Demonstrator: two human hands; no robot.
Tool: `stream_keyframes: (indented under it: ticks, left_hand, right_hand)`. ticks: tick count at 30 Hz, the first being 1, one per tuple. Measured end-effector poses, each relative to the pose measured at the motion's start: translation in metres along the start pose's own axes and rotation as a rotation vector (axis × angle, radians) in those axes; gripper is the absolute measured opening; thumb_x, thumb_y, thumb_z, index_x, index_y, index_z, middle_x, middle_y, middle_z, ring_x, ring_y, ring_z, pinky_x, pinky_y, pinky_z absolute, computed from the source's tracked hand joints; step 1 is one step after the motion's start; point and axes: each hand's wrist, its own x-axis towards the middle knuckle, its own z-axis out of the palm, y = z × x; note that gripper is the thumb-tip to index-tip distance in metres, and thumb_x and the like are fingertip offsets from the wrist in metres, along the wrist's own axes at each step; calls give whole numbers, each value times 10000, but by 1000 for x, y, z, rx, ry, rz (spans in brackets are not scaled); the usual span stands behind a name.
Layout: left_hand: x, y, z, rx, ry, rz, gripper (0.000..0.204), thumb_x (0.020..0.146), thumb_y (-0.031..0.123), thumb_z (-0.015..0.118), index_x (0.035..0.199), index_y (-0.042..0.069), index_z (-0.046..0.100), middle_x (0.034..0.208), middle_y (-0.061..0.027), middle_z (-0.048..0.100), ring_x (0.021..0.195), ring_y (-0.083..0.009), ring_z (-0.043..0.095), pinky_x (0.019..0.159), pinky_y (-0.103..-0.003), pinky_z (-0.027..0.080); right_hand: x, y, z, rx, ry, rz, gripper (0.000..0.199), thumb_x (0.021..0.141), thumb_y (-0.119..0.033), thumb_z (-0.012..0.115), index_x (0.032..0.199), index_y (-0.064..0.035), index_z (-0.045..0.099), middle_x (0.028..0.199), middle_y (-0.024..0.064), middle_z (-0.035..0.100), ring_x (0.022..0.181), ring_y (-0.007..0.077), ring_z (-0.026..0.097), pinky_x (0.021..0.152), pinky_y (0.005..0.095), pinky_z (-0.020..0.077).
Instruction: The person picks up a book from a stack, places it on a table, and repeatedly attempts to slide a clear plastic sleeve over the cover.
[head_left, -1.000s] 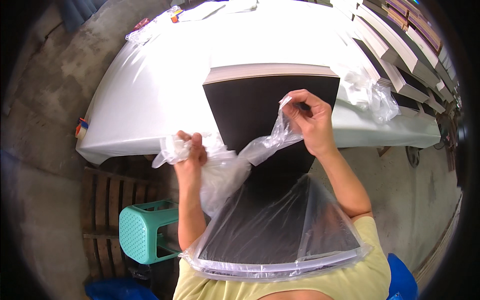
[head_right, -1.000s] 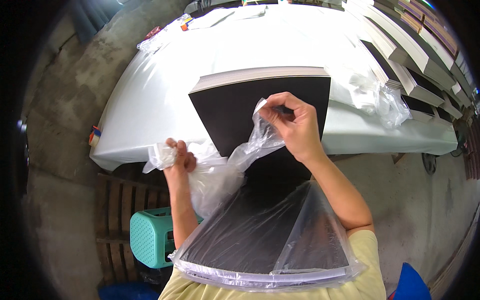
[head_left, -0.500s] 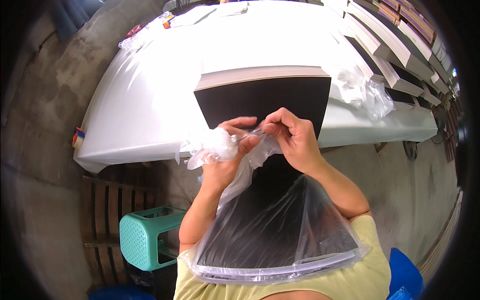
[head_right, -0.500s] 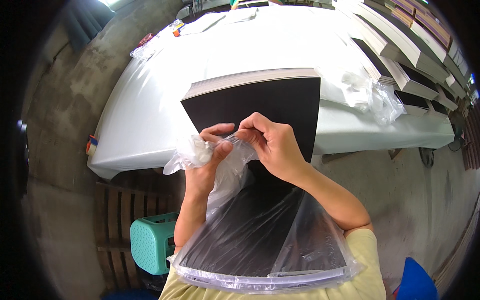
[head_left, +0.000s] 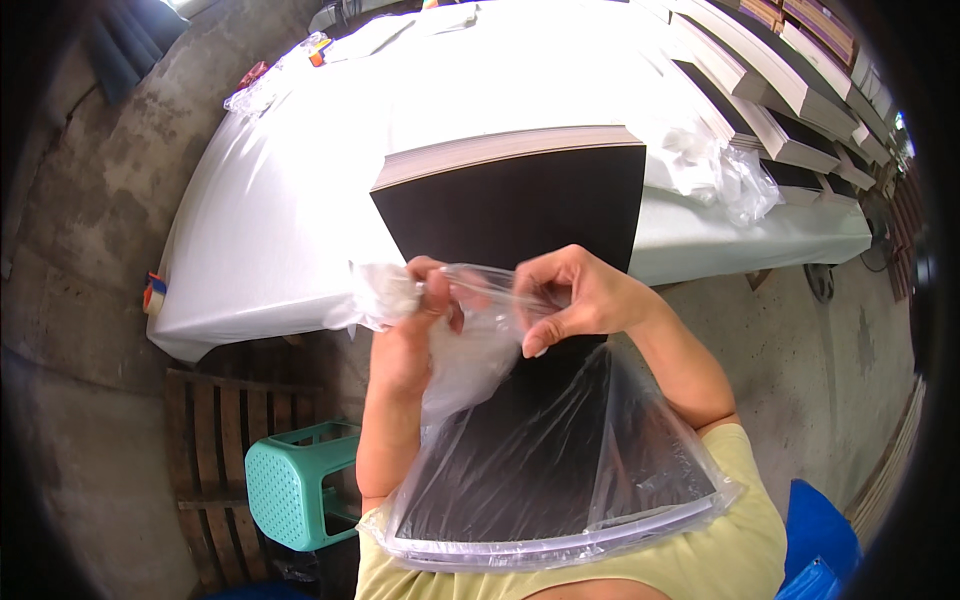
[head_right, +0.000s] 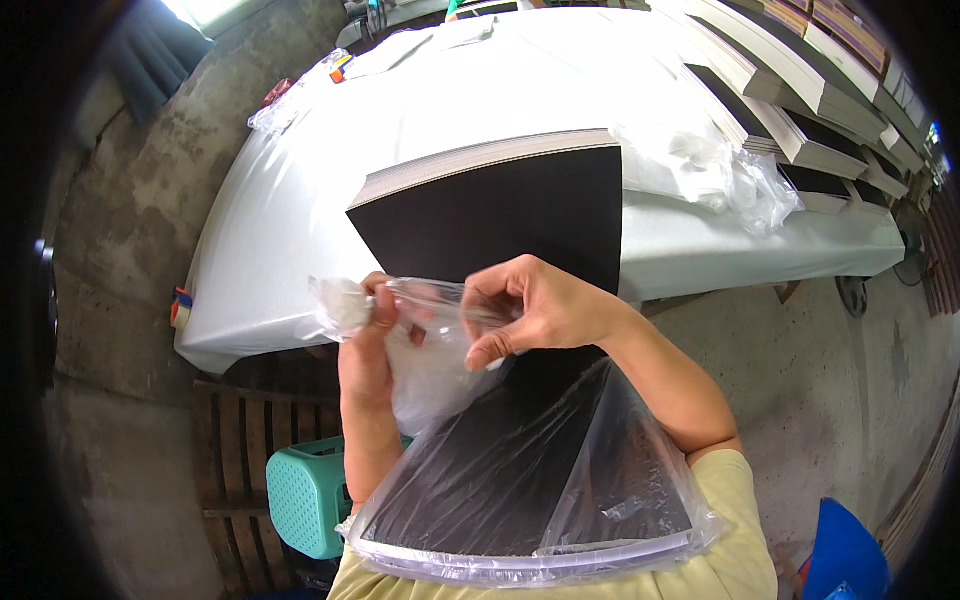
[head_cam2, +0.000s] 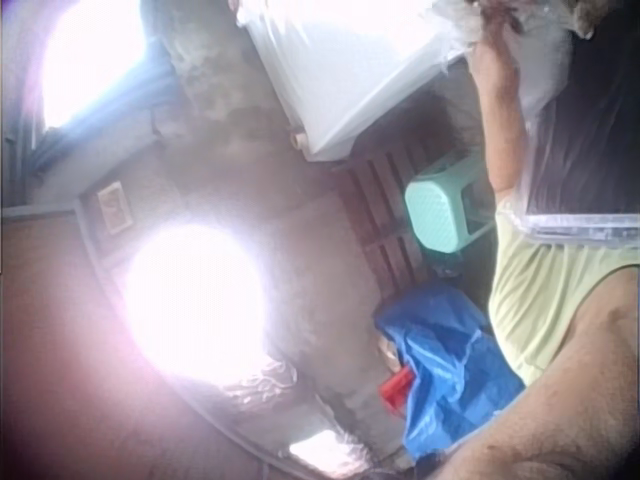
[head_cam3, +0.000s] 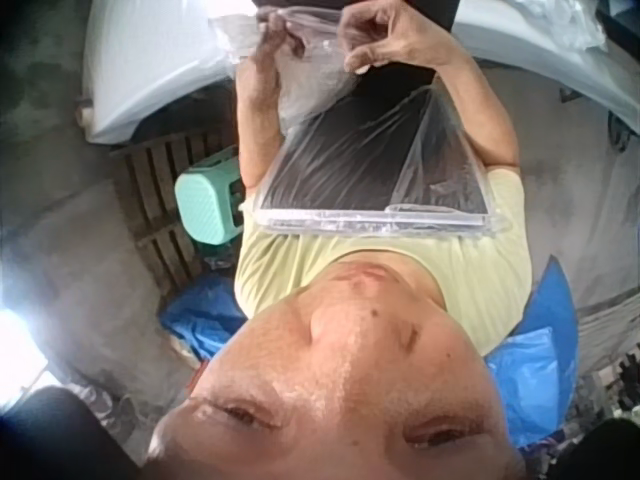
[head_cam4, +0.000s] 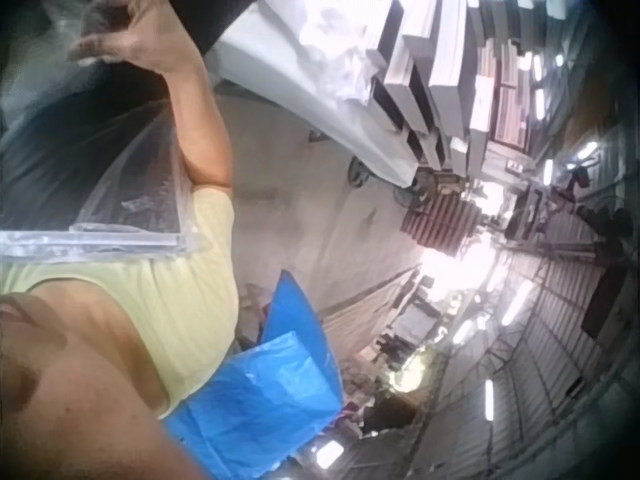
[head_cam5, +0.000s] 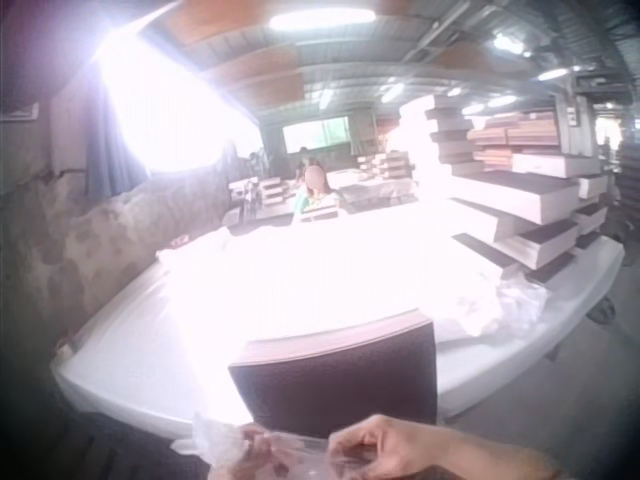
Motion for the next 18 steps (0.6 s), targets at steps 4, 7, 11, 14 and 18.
stream_keyframes:
  ticks: [4,7,11,14,18]
  left_hand:
    - [-3,3,-35,-475,192,-26,206,864,208,480,930,27,551,759,-68,580,665,-139,551,594,-275,449]
    - [2,18,-72,-649,258,116,253,864,223,467,986,22,558,912,-94,600,819,-196,588,771,-345,488]
    - [0,10,-94,-568,162,325,599,812,474,525,1187,13,452,1133,-128,524,1043,-227,503,911,-412,403]
    - [0,-14,-38,-617,-407,353,840,716,575,587,1285,14,326,1222,-133,460,1117,-236,443,949,-412,361]
    - [-27,-121,-136,-17,-484,125,789,748,540,558,1285,14,318,1239,-140,438,1120,-262,441,936,-408,375]
  right_hand:
    - [-5,-8,-12,-129,-381,-558,284,613,-254,789,699,-37,627,627,15,589,665,126,553,675,275,382]
    - [-21,-11,-24,-127,-494,-557,396,582,-311,799,793,-11,650,622,16,587,672,153,566,733,308,369]
    - [-41,-1,-19,389,-324,-470,556,570,-317,806,957,34,616,716,50,599,656,126,542,650,278,381]
    - [-53,11,-27,733,-42,-575,550,576,-296,806,964,41,607,738,52,599,641,111,532,623,264,383]
    - [-54,2,-23,914,18,-666,544,585,-268,806,973,50,595,767,56,598,620,91,520,586,245,387]
